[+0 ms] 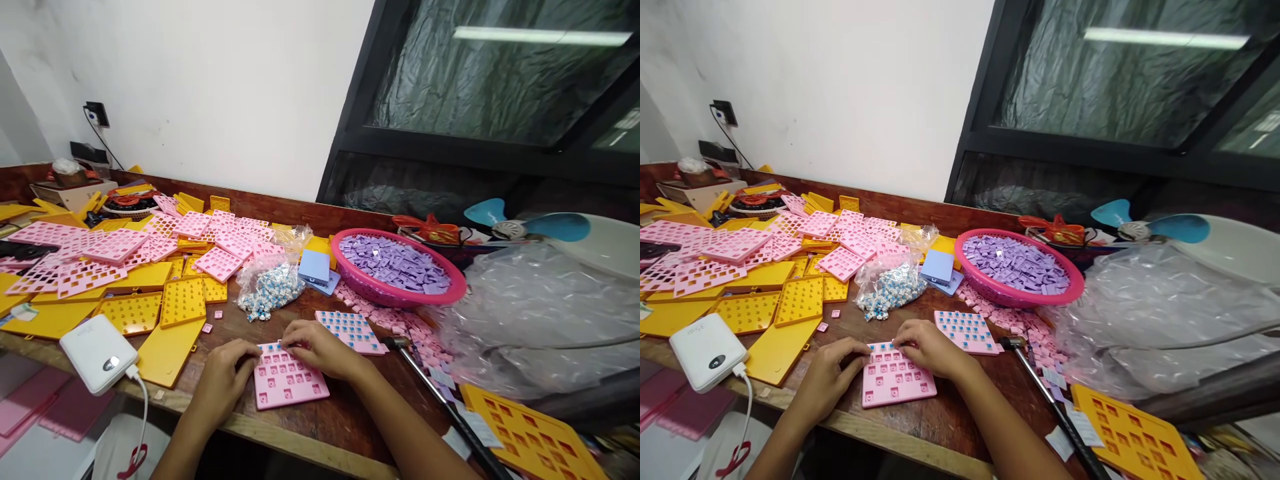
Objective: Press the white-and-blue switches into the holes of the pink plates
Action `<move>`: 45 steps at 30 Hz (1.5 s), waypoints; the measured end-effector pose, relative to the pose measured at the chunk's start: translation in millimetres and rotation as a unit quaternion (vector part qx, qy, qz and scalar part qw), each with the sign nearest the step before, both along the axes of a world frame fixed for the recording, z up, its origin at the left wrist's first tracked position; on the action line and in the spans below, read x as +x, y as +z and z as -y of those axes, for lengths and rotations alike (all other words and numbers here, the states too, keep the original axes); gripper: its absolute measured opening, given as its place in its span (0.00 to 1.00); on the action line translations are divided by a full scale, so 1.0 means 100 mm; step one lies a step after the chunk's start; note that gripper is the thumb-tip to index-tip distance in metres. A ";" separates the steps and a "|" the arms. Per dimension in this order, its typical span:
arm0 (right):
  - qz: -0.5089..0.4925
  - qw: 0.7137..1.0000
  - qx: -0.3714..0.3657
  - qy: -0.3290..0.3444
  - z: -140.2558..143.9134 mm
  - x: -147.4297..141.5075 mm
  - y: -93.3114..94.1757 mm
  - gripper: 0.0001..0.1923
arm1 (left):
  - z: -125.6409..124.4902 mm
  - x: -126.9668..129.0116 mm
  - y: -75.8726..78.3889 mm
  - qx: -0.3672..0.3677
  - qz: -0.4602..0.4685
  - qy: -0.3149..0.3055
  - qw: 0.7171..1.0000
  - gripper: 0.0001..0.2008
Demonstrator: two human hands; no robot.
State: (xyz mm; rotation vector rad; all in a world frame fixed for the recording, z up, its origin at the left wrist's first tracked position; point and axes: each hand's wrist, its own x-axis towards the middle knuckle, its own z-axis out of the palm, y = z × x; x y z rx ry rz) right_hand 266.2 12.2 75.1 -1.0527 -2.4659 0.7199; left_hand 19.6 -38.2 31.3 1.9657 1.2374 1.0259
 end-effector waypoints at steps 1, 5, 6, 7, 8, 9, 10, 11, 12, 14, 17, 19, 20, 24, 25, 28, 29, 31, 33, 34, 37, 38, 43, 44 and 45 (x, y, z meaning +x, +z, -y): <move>0.007 1.000 0.006 -0.006 0.00 0.00 0.00 0.13 | 0.00 0.00 -0.01 0.003 -0.002 -0.001 1.000 0.09; 0.014 0.999 -0.002 -0.049 0.01 0.00 -0.03 0.23 | 0.00 0.01 -0.03 0.022 -0.039 0.000 0.999 0.08; 0.025 0.998 0.000 -0.055 0.02 0.00 -0.03 0.23 | 0.00 0.02 -0.03 0.026 -0.054 0.001 0.998 0.08; 0.044 0.997 0.010 -0.058 0.02 -0.01 -0.03 0.22 | 0.00 0.02 -0.03 0.030 -0.068 0.002 0.997 0.08; 0.068 0.995 0.027 -0.061 0.03 -0.02 -0.03 0.21 | 0.00 0.03 -0.02 0.034 -0.082 0.002 0.996 0.09; 0.097 0.992 0.050 -0.063 0.04 -0.03 -0.02 0.20 | 0.01 0.04 0.00 0.037 -0.098 0.003 0.994 0.09; 0.125 0.987 0.073 -0.063 0.06 -0.05 -0.01 0.18 | 0.02 0.05 0.02 0.039 -0.118 0.004 0.992 0.09; 0.152 0.982 0.095 -0.059 0.07 -0.07 0.00 0.17 | 0.03 0.07 0.04 0.041 -0.142 0.007 0.989 0.10; 0.174 0.977 0.115 -0.054 0.09 -0.09 0.01 0.16 | 0.05 0.10 0.07 0.043 -0.170 0.011 0.984 0.10; 0.210 0.966 0.147 -0.045 0.13 -0.14 0.03 0.15 | 0.07 0.15 0.13 0.047 -0.229 0.012 0.972 0.10; 0.252 0.952 0.170 -0.040 0.18 -0.21 0.05 0.12 | 0.08 0.23 0.20 0.047 -0.283 0.002 0.958 0.10; 0.265 0.948 0.174 -0.038 0.17 -0.22 0.04 0.11 | 0.07 0.25 0.22 0.039 -0.289 -0.001 0.957 0.10; 0.261 0.949 0.173 -0.038 0.15 -0.22 0.02 0.11 | 0.06 0.25 0.22 0.034 -0.285 0.000 0.958 0.10; 0.207 0.966 0.152 -0.041 0.05 -0.16 -0.10 0.12 | 0.05 0.20 0.18 0.021 -0.227 0.004 0.974 0.11; 0.197 0.968 0.149 -0.041 0.03 -0.15 -0.13 0.11 | 0.06 0.18 0.17 0.021 -0.203 0.002 0.979 0.11; 0.184 0.970 0.156 -0.044 0.01 -0.13 -0.19 0.11 | 0.05 0.09 0.17 0.027 -0.141 0.003 0.990 0.09; 0.175 0.971 0.156 -0.044 0.01 -0.13 -0.20 0.11 | 0.02 0.05 0.18 0.030 -0.132 0.007 0.991 0.08; 0.137 0.979 0.142 -0.053 0.02 -0.12 -0.22 0.11 | -0.08 -0.03 0.23 0.041 -0.136 0.023 0.990 0.09; 0.082 0.988 0.115 -0.059 0.02 -0.10 -0.23 0.10 | -0.26 -0.10 0.30 0.049 -0.176 0.043 0.982 0.11; 0.052 0.992 0.100 -0.059 0.02 -0.08 -0.24 0.09 | -0.36 -0.12 0.33 0.048 -0.206 0.049 0.976 0.13; -0.029 0.995 0.068 -0.066 -0.01 -0.05 -0.26 0.11 | -0.68 -0.09 0.37 0.020 -0.275 0.035 0.960 0.13; -0.052 0.994 0.060 -0.076 -0.02 -0.04 -0.27 0.11 | -0.76 -0.06 0.37 0.012 -0.287 0.029 0.957 0.13; -0.117 0.983 0.044 -0.133 -0.06 -0.07 -0.33 0.11 | -0.90 0.08 0.35 -0.006 -0.301 0.021 0.953 0.09; -0.119 0.982 0.047 -0.140 -0.06 -0.08 -0.34 0.10 | -0.87 0.08 0.36 -0.006 -0.299 0.024 0.954 0.09; -0.118 0.981 0.050 -0.145 -0.07 -0.10 -0.36 0.10 | -0.83 0.07 0.39 -0.005 -0.296 0.027 0.955 0.09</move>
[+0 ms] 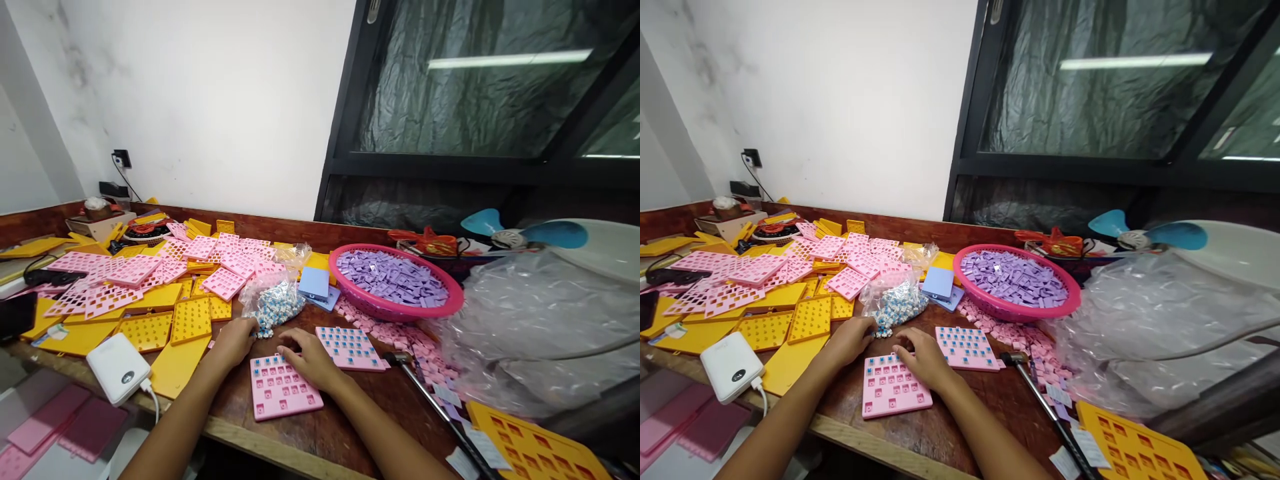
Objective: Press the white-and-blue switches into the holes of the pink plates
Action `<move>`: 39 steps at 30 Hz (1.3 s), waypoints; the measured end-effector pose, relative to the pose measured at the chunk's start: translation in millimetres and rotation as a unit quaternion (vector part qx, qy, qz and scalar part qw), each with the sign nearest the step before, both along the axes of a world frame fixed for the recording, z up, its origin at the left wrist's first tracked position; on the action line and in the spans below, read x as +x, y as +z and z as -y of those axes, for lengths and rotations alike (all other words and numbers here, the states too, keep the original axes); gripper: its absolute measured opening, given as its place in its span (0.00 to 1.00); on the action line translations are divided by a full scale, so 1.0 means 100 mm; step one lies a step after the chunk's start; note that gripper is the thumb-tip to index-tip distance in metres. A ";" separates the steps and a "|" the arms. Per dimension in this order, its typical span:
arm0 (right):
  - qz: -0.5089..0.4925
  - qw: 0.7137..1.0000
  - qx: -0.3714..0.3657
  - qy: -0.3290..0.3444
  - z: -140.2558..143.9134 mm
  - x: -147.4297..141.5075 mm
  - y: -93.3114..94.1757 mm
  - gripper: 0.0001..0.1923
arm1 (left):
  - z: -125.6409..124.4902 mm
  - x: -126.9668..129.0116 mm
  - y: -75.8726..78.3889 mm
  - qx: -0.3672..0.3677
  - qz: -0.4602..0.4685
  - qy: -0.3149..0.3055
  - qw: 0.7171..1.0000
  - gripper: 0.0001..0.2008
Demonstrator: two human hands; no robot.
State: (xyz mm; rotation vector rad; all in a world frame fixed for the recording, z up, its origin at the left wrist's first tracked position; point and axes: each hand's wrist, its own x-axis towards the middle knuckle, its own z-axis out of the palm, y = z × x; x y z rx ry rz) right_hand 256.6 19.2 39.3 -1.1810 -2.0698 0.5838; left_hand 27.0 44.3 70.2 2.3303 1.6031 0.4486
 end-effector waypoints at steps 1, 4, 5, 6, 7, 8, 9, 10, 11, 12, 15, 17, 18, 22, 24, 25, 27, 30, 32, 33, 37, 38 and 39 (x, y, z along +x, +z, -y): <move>0.002 1.000 0.004 -0.004 -0.01 -0.01 -0.01 0.09 | 0.06 -0.01 0.03 0.003 0.004 0.002 1.000 0.09; 0.005 1.000 0.012 -0.009 -0.02 -0.04 -0.03 0.09 | 0.33 -0.05 0.11 0.015 0.029 -0.005 0.999 0.07; 0.006 1.000 0.013 -0.010 -0.03 -0.05 -0.04 0.09 | 0.43 -0.04 0.11 0.017 0.045 -0.016 0.999 0.06; 0.007 1.000 0.013 -0.012 -0.03 -0.05 -0.04 0.09 | 0.52 -0.02 0.10 0.016 0.075 -0.039 0.996 0.06; 0.010 1.000 0.012 -0.015 -0.03 -0.06 -0.05 0.10 | 0.60 0.01 0.07 0.013 0.097 -0.051 0.994 0.06; 0.013 1.000 0.012 -0.019 -0.03 -0.06 -0.06 0.10 | 0.66 0.05 0.02 0.009 0.107 -0.051 0.993 0.06; 0.018 1.000 0.014 -0.022 -0.03 -0.07 -0.07 0.10 | 0.70 0.09 -0.02 0.000 0.104 -0.051 0.993 0.05; 0.024 0.999 0.017 -0.024 -0.02 -0.07 -0.08 0.11 | 0.73 0.13 -0.07 -0.004 0.092 -0.047 0.995 0.05; 0.030 0.999 0.021 -0.026 -0.02 -0.08 -0.09 0.11 | 0.74 0.17 -0.11 -0.008 0.076 -0.042 0.996 0.05; 0.036 0.999 0.025 -0.028 -0.01 -0.08 -0.10 0.12 | 0.74 0.19 -0.14 -0.008 0.060 -0.039 0.997 0.05; 0.050 0.998 0.027 -0.036 -0.06 -0.10 -0.07 0.11 | 0.71 0.18 -0.18 0.007 0.034 -0.024 0.999 0.05; 0.056 0.998 0.011 -0.036 -0.15 -0.14 -0.02 0.10 | 0.70 0.13 -0.18 0.008 0.038 -0.005 0.999 0.05; 0.063 0.997 0.001 -0.034 -0.21 -0.17 0.00 0.09 | 0.70 0.11 -0.19 0.004 0.048 0.004 0.999 0.04; 0.109 0.993 -0.019 -0.042 -0.45 -0.35 0.06 0.09 | 0.68 0.05 -0.23 -0.019 0.108 0.024 0.994 0.04; 0.117 0.992 -0.025 -0.042 -0.54 -0.43 0.07 0.10 | 0.66 0.04 -0.26 -0.030 0.138 0.024 0.990 0.04; 0.115 0.992 -0.033 -0.035 -0.57 -0.46 0.08 0.11 | 0.65 0.03 -0.27 -0.036 0.153 0.020 0.987 0.05; 0.110 0.992 -0.053 -0.014 -0.59 -0.44 0.09 0.12 | 0.63 0.01 -0.29 -0.042 0.174 0.007 0.984 0.06; 0.091 0.992 -0.082 0.014 -0.51 -0.27 0.14 0.13 | 0.64 0.00 -0.29 -0.036 0.172 -0.003 0.984 0.09; 0.046 0.993 -0.103 0.027 -0.39 -0.11 0.18 0.12 | 0.65 0.02 -0.28 -0.026 0.146 0.001 0.989 0.10; 0.019 0.993 -0.114 0.032 -0.31 -0.03 0.20 0.12 | 0.66 0.03 -0.27 -0.020 0.128 0.002 0.992 0.10; -0.013 0.994 -0.105 0.028 -0.02 0.17 0.17 0.09 | 0.68 0.09 -0.23 0.017 0.062 -0.004 0.998 0.11; -0.011 0.995 -0.095 0.029 0.03 0.19 0.15 0.08 | 0.68 0.10 -0.23 0.026 0.051 -0.005 0.998 0.11; -0.011 0.996 -0.089 0.031 0.07 0.19 0.12 0.07 | 0.68 0.10 -0.24 0.034 0.044 -0.007 0.998 0.11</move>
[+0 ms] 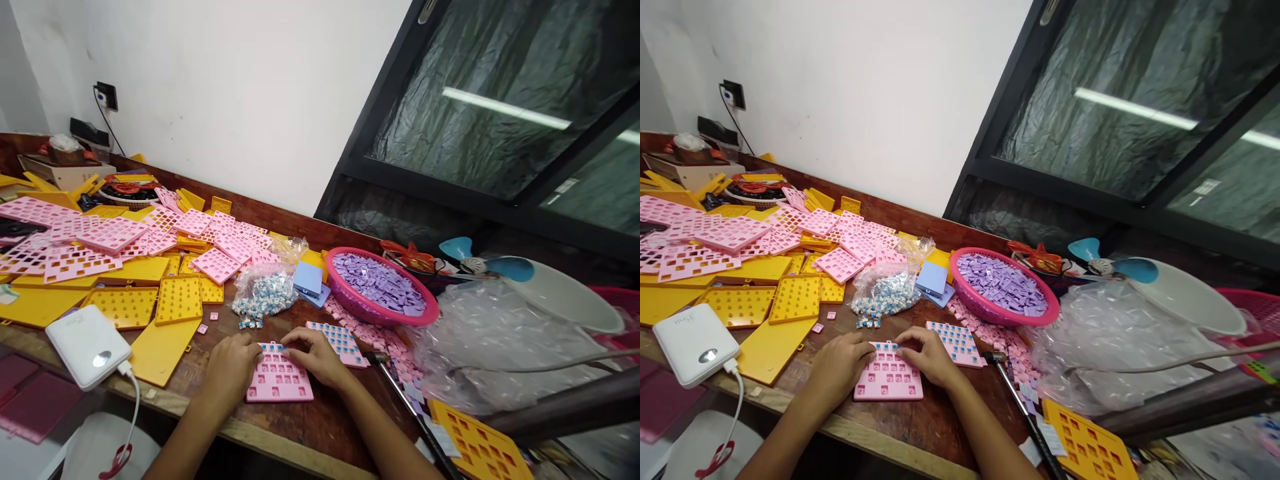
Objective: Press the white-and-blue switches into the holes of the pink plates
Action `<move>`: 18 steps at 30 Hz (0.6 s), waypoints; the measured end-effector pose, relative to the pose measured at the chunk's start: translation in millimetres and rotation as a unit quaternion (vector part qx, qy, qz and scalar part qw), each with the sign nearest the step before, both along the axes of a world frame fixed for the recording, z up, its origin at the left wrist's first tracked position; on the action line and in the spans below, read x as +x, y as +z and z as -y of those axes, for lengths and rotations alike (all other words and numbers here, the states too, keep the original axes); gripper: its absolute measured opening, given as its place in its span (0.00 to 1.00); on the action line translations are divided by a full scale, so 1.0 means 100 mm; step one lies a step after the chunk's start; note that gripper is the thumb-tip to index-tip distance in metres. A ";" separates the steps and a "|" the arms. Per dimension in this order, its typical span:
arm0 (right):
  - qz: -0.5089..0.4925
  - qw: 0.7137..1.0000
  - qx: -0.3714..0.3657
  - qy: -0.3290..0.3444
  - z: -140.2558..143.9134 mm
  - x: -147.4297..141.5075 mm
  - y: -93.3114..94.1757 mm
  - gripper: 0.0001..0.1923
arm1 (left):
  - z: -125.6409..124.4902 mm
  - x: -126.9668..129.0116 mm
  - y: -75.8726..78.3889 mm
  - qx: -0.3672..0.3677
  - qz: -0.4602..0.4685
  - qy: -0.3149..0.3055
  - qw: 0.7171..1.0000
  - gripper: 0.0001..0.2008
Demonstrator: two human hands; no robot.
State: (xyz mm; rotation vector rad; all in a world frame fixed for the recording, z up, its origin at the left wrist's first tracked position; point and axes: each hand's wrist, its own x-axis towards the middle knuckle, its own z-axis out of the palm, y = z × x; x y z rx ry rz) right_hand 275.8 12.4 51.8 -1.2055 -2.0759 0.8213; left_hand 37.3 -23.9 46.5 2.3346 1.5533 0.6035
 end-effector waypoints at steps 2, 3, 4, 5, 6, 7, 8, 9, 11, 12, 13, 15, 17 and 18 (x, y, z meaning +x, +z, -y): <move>-0.002 1.000 0.003 0.004 0.03 0.00 -0.04 0.07 | 0.00 0.00 -0.02 0.014 0.000 -0.009 1.000 0.10; 0.001 1.000 0.006 0.005 0.03 0.00 -0.04 0.08 | 0.00 -0.01 -0.03 0.019 0.005 -0.016 1.000 0.10; 0.009 1.000 0.010 0.007 0.02 0.01 -0.05 0.08 | 0.00 -0.01 -0.05 0.024 0.012 -0.022 0.999 0.10; 0.020 1.000 0.016 0.010 0.01 0.02 -0.04 0.09 | 0.00 -0.01 -0.06 0.029 0.020 -0.026 0.999 0.10; 0.032 0.999 0.023 0.015 0.00 0.03 -0.03 0.08 | 0.00 -0.01 -0.06 0.033 0.024 -0.029 0.999 0.10; 0.041 0.999 0.030 0.017 0.00 0.05 -0.03 0.07 | 0.00 0.00 -0.07 0.037 0.023 -0.028 0.999 0.10; 0.048 0.998 0.036 0.015 0.00 0.06 -0.02 0.07 | 0.00 0.02 -0.07 0.041 0.019 -0.024 0.999 0.10; 0.052 0.998 0.040 0.009 0.00 0.07 -0.02 0.06 | 0.01 0.03 -0.06 0.043 0.012 -0.018 0.999 0.09; 0.049 0.998 0.040 -0.015 0.01 0.07 -0.03 0.06 | 0.02 0.07 -0.06 0.043 -0.003 -0.007 0.999 0.09; 0.046 0.998 0.037 -0.028 0.01 0.07 -0.04 0.06 | 0.02 0.09 -0.05 0.043 -0.007 -0.003 0.999 0.09; 0.044 0.998 0.033 -0.038 0.01 0.06 -0.05 0.06 | 0.03 0.10 -0.05 0.046 -0.010 -0.002 0.999 0.09; 0.042 0.997 0.027 -0.054 0.00 0.05 -0.07 0.06 | 0.03 0.11 -0.04 0.056 -0.016 -0.008 0.998 0.10; 0.039 0.997 0.020 -0.060 -0.02 0.04 -0.08 0.05 | 0.03 0.10 -0.03 0.069 -0.026 -0.016 0.997 0.10; 0.034 0.997 0.015 -0.061 -0.03 0.04 -0.09 0.05 | 0.03 0.10 -0.03 0.073 -0.031 -0.021 0.997 0.10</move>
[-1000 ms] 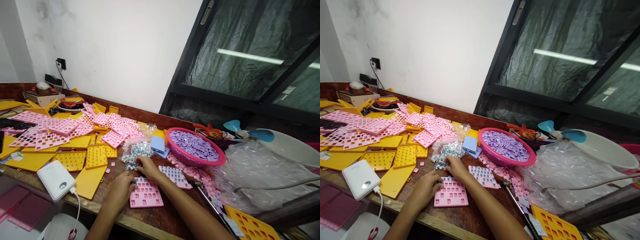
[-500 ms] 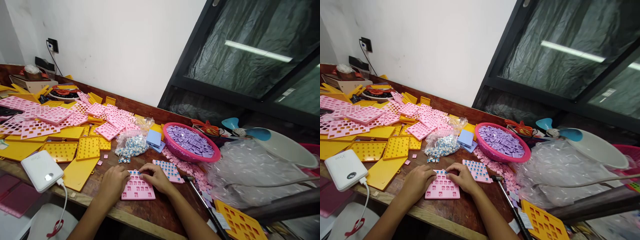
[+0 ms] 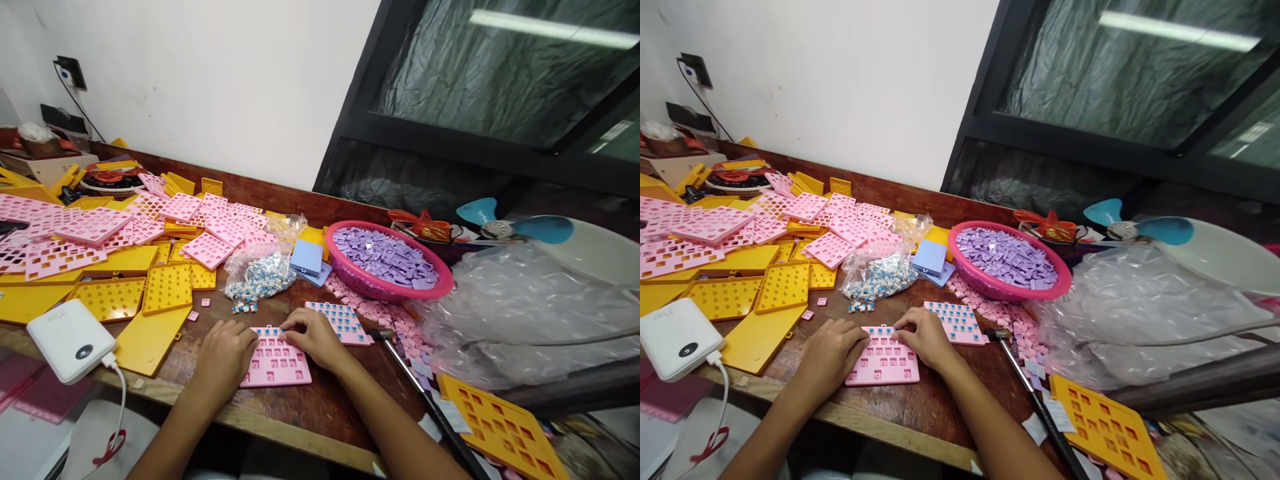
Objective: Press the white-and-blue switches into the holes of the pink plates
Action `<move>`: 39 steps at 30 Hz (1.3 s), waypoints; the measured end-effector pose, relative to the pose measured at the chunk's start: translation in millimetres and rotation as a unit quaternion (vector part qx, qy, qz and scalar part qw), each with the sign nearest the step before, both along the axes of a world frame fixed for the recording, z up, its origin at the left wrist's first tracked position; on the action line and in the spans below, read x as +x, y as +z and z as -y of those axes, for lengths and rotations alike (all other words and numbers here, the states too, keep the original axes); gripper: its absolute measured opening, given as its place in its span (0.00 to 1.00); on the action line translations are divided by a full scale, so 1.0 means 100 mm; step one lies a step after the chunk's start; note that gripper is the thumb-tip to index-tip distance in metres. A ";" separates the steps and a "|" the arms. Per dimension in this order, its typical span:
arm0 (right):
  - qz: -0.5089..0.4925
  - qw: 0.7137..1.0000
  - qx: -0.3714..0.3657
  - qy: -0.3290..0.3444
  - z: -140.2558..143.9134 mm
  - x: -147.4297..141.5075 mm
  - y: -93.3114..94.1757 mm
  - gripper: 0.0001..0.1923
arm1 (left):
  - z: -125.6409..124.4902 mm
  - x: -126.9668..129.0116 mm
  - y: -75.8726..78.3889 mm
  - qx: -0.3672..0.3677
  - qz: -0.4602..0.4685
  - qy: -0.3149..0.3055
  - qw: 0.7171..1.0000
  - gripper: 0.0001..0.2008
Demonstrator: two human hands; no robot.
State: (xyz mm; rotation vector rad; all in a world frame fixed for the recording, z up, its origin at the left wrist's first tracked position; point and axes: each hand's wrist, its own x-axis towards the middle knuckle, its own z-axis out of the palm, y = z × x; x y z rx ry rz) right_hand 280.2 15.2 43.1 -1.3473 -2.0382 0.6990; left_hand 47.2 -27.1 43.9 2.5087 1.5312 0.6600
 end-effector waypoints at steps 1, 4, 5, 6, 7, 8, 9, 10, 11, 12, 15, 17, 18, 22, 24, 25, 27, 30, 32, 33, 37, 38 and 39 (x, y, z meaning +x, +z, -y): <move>-0.006 1.000 -0.005 0.000 -0.01 0.00 0.00 0.04 | 0.00 0.00 0.01 0.001 -0.004 -0.003 1.000 0.10; -0.029 1.000 -0.009 0.006 -0.02 0.02 0.00 0.03 | 0.00 0.00 0.02 -0.007 -0.004 -0.007 1.000 0.09; -0.036 0.999 -0.006 0.013 -0.03 0.03 0.00 0.03 | 0.00 0.00 0.03 -0.010 -0.004 -0.002 1.000 0.08; -0.042 0.999 -0.005 0.024 -0.03 0.04 0.01 0.01 | 0.01 0.00 0.03 -0.012 -0.005 0.005 1.000 0.08; -0.046 0.998 -0.007 0.038 -0.03 0.04 0.01 0.01 | 0.01 0.01 0.04 -0.015 -0.008 0.013 1.000 0.07; -0.048 0.997 -0.011 0.052 -0.03 0.05 0.02 0.02 | 0.01 0.01 0.05 -0.019 -0.012 0.020 1.000 0.07; -0.049 0.997 -0.017 0.064 -0.03 0.06 0.01 0.03 | 0.01 0.02 0.06 -0.023 -0.016 0.025 0.999 0.07; -0.048 0.996 -0.023 0.073 -0.03 0.07 0.01 0.04 | 0.01 0.03 0.08 -0.029 -0.020 0.026 0.999 0.07; -0.046 0.996 -0.027 0.075 -0.03 0.08 0.00 0.04 | 0.01 0.03 0.09 -0.034 -0.025 0.023 0.999 0.07; -0.044 0.996 -0.027 0.071 -0.04 0.08 -0.01 0.04 | 0.00 0.04 0.10 -0.037 -0.031 0.019 0.999 0.07; -0.036 0.997 -0.015 0.063 -0.04 0.09 -0.07 0.04 | -0.02 0.05 0.13 -0.038 -0.047 0.015 0.998 0.08; -0.034 0.997 -0.011 0.064 -0.04 0.09 -0.08 0.04 | -0.03 0.05 0.12 -0.038 -0.048 0.021 0.998 0.08; -0.034 0.997 -0.012 0.065 -0.03 0.09 -0.07 0.04 | -0.03 0.05 0.11 -0.040 -0.045 0.024 0.998 0.07; -0.034 0.998 0.003 0.054 0.03 0.05 -0.01 0.05 | -0.01 0.04 0.05 -0.045 -0.019 0.040 0.998 0.06; -0.028 0.999 0.026 0.028 0.03 -0.04 0.03 0.06 | 0.01 0.03 0.01 -0.043 -0.001 0.045 0.998 0.07; -0.020 0.999 0.037 0.015 0.01 -0.10 0.04 0.07 | 0.03 0.01 0.00 -0.041 0.009 0.045 0.998 0.07; 0.011 0.998 0.055 0.003 -0.07 -0.26 0.06 0.07 | 0.05 -0.03 -0.01 -0.042 0.028 0.037 0.998 0.07; 0.088 0.993 0.073 0.008 -0.28 -0.51 0.06 0.07 | 0.04 -0.13 0.00 -0.045 0.077 0.025 0.996 0.08; 0.139 0.987 0.076 0.016 -0.43 -0.66 0.06 0.04 | 0.00 -0.20 0.00 -0.028 0.108 0.036 0.993 0.10; 0.155 0.985 0.077 0.023 -0.49 -0.71 0.06 0.03 | -0.03 -0.23 -0.01 -0.012 0.115 0.048 0.992 0.11; 0.151 0.983 0.085 0.055 -0.57 -0.78 0.05 0.09 | -0.14 -0.26 -0.13 0.010 0.051 0.073 0.996 0.21; 0.138 0.985 0.085 0.065 -0.54 -0.75 0.06 0.10 | -0.15 -0.25 -0.17 0.001 0.028 0.069 0.997 0.22; 0.122 0.986 0.082 0.074 -0.51 -0.70 0.08 0.12 | -0.16 -0.25 -0.20 -0.009 0.010 0.062 0.998 0.23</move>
